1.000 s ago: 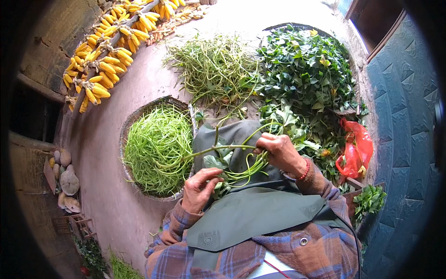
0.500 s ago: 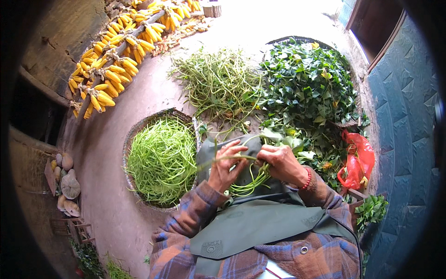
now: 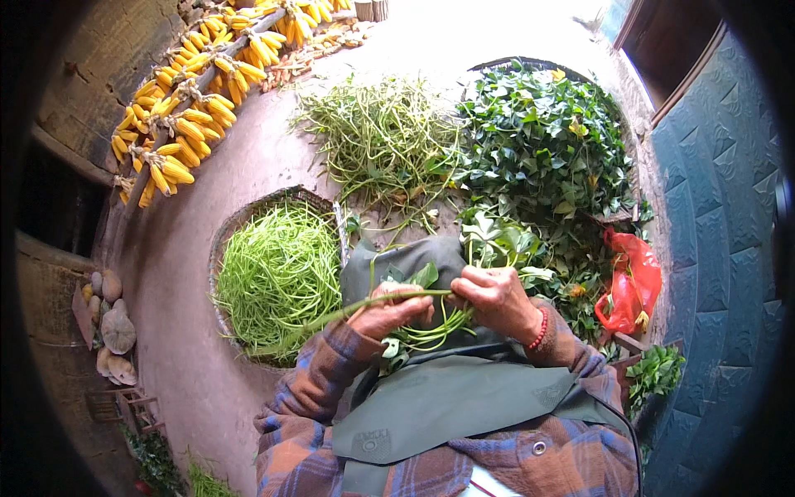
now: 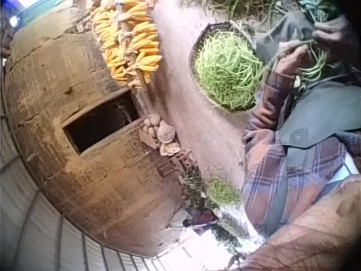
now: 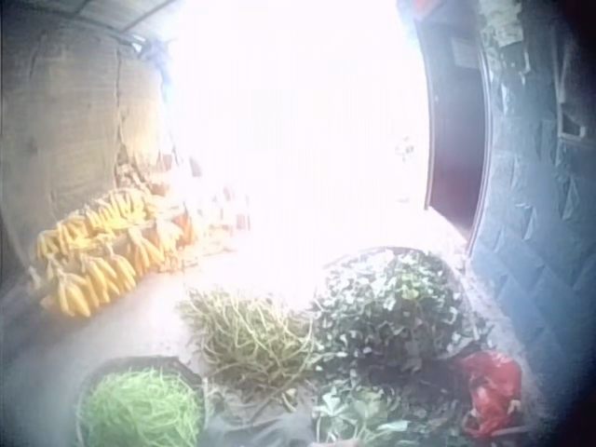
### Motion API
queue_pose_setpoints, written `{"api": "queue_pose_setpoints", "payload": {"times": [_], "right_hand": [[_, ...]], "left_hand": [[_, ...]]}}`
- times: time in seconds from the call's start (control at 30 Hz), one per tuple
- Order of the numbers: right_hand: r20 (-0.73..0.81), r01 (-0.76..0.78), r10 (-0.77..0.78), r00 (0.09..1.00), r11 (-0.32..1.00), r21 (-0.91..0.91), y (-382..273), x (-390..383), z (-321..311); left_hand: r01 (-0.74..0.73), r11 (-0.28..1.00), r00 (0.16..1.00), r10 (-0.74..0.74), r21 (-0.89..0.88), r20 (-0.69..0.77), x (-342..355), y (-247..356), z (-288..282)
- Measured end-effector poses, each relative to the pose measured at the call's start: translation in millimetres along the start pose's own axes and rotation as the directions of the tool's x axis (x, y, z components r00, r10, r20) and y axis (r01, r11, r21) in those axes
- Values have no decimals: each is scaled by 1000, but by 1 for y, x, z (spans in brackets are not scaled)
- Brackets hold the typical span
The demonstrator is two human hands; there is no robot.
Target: The person sits on the floor and processes leafy green vegetables by hand, separating leaves from stems. The leaves are placed into a woven basket while the stems are set aside in a pile. Dried corn cobs are visible hanging on the wall in the background.
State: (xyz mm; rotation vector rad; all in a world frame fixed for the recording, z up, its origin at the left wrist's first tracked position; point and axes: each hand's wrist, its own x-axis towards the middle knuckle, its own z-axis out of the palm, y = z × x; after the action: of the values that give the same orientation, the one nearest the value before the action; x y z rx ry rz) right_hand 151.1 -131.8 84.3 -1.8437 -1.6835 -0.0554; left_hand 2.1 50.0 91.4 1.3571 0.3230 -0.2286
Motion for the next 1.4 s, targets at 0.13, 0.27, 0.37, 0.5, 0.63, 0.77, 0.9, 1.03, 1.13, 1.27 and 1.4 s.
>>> {"api": "queue_pose_setpoints", "payload": {"times": [0.13,0.27,0.37,0.5,0.63,0.77,0.9,1.03,1.13,1.27,1.4], "right_hand": [[-13,78,-78,997,997,29,-6,-7,2],[-16,143,-143,990,990,-3,-12,-14,0],[-218,-72,44,975,990,-120,34,-43,-15],[-496,-461,321,807,868,-187,85,-91,-68],[-482,-503,378,790,850,-157,73,-77,-64],[-424,-417,356,833,907,-59,56,-48,-45],[-249,-326,400,882,900,291,33,-27,-31],[-47,-262,341,939,797,544,19,-19,-12],[172,-424,419,892,638,643,11,-13,-14],[110,-276,260,959,779,563,7,-5,-9],[150,-278,235,960,780,560,10,-7,-6]], "left_hand": [[-30,989,998,21,144,65,-18,8,0],[-99,920,992,63,379,108,-24,-2,-7],[-156,949,965,206,275,-164,-56,0,-39],[-88,874,705,394,478,-590,-109,5,-89],[-60,924,765,286,378,-577,-111,11,-56],[-106,994,959,102,-1,-263,-55,-18,0],[-160,987,975,157,-9,-159,-17,-16,19],[-217,975,975,219,41,-46,-2,-13,37],[-199,979,980,199,41,-6,4,-27,36],[-254,950,965,262,180,-24,8,-43,34],[-352,835,925,379,424,21,11,-40,34]]}}
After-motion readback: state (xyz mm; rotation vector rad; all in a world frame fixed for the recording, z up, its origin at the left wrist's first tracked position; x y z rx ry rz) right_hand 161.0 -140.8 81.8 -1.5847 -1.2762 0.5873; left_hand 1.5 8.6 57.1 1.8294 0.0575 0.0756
